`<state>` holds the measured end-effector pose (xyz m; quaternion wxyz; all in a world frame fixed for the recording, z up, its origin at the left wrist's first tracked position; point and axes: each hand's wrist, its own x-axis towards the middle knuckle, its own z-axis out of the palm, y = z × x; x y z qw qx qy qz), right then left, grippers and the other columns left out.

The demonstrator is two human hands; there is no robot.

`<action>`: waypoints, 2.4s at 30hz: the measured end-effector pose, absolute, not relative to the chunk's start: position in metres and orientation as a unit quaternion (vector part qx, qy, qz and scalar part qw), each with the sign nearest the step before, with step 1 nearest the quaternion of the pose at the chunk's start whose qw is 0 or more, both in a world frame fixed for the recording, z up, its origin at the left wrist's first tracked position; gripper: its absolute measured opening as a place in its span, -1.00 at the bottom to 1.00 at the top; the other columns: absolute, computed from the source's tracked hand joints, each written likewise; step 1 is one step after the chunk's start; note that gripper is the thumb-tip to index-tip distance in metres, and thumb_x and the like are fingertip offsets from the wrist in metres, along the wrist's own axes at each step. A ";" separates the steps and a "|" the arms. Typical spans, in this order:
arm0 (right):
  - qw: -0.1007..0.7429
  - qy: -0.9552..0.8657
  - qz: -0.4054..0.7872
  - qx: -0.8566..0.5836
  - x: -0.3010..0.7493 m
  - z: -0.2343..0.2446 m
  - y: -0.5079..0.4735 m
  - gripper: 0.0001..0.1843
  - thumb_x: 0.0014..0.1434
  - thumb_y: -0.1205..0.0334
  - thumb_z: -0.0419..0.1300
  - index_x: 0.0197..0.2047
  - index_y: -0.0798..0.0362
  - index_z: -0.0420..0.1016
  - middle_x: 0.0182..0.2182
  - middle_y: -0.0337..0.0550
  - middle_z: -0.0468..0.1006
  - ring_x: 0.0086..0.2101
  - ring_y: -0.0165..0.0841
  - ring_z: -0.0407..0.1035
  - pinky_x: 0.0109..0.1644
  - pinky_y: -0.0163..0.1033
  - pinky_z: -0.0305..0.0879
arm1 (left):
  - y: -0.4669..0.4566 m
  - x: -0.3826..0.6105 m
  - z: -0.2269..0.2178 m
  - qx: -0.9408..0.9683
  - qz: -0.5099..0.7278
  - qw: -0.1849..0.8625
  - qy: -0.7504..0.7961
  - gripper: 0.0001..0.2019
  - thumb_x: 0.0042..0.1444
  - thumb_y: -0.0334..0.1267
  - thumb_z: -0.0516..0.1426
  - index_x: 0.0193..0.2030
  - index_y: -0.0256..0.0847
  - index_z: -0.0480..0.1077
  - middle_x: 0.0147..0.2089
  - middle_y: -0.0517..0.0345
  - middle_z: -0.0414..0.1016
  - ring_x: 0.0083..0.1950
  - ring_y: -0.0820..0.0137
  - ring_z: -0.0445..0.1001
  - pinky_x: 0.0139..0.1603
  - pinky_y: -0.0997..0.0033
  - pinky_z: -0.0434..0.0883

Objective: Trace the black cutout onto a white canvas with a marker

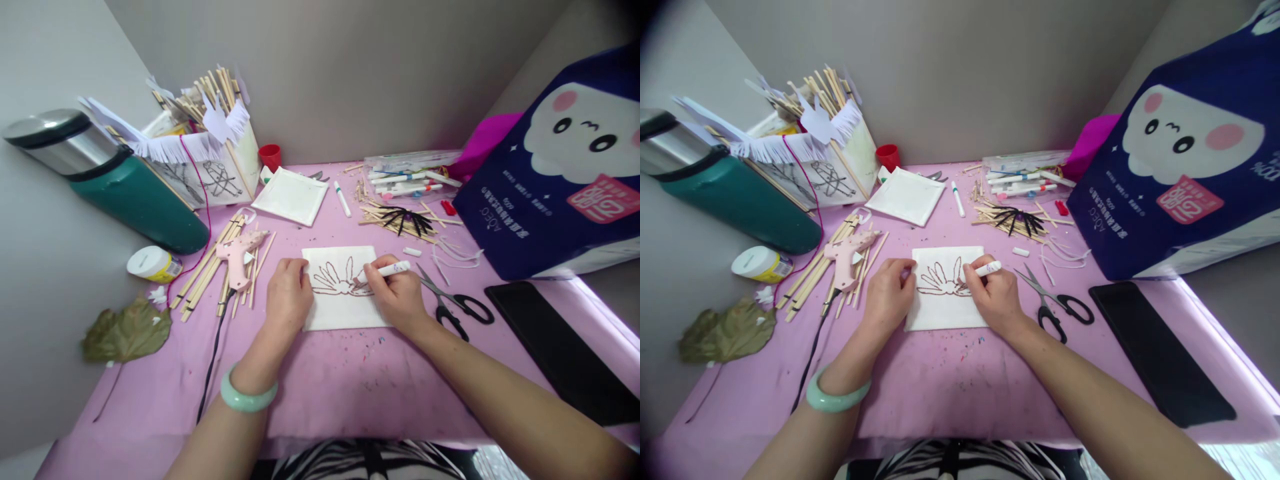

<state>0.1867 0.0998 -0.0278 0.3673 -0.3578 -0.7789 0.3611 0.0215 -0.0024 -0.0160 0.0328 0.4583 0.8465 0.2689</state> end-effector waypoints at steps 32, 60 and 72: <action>0.362 -0.780 0.375 -0.346 0.189 -0.027 0.098 -0.73 0.22 0.12 0.09 -0.48 0.02 0.34 -0.59 -0.21 0.52 -0.56 -0.38 0.38 -0.45 -0.28 0.20 | -0.003 0.022 -0.017 0.461 0.271 0.037 0.844 -0.74 0.12 -0.44 0.01 -0.11 -0.21 0.43 -0.13 0.04 0.45 -0.14 0.30 0.45 -0.06 0.28 0.39; 0.369 -0.764 0.428 -0.310 0.185 -0.034 0.099 -0.78 0.22 0.11 0.16 -0.38 0.06 0.43 -0.52 -0.24 0.52 -0.52 -0.43 0.41 -0.41 -0.36 0.27 | -0.003 0.024 -0.013 0.458 0.271 0.044 0.846 -0.73 0.11 -0.48 0.02 -0.09 -0.27 0.44 -0.10 0.01 0.46 -0.10 0.27 0.45 -0.02 0.28 0.38; 0.356 -0.760 0.449 -0.306 0.185 -0.033 0.100 -0.74 0.22 0.10 0.16 -0.42 0.06 0.41 -0.54 -0.25 0.50 -0.56 -0.46 0.38 -0.47 -0.37 0.24 | -0.003 0.024 -0.013 0.457 0.269 0.045 0.846 -0.73 0.11 -0.48 0.02 -0.09 -0.26 0.44 -0.10 0.01 0.46 -0.11 0.27 0.45 -0.02 0.27 0.38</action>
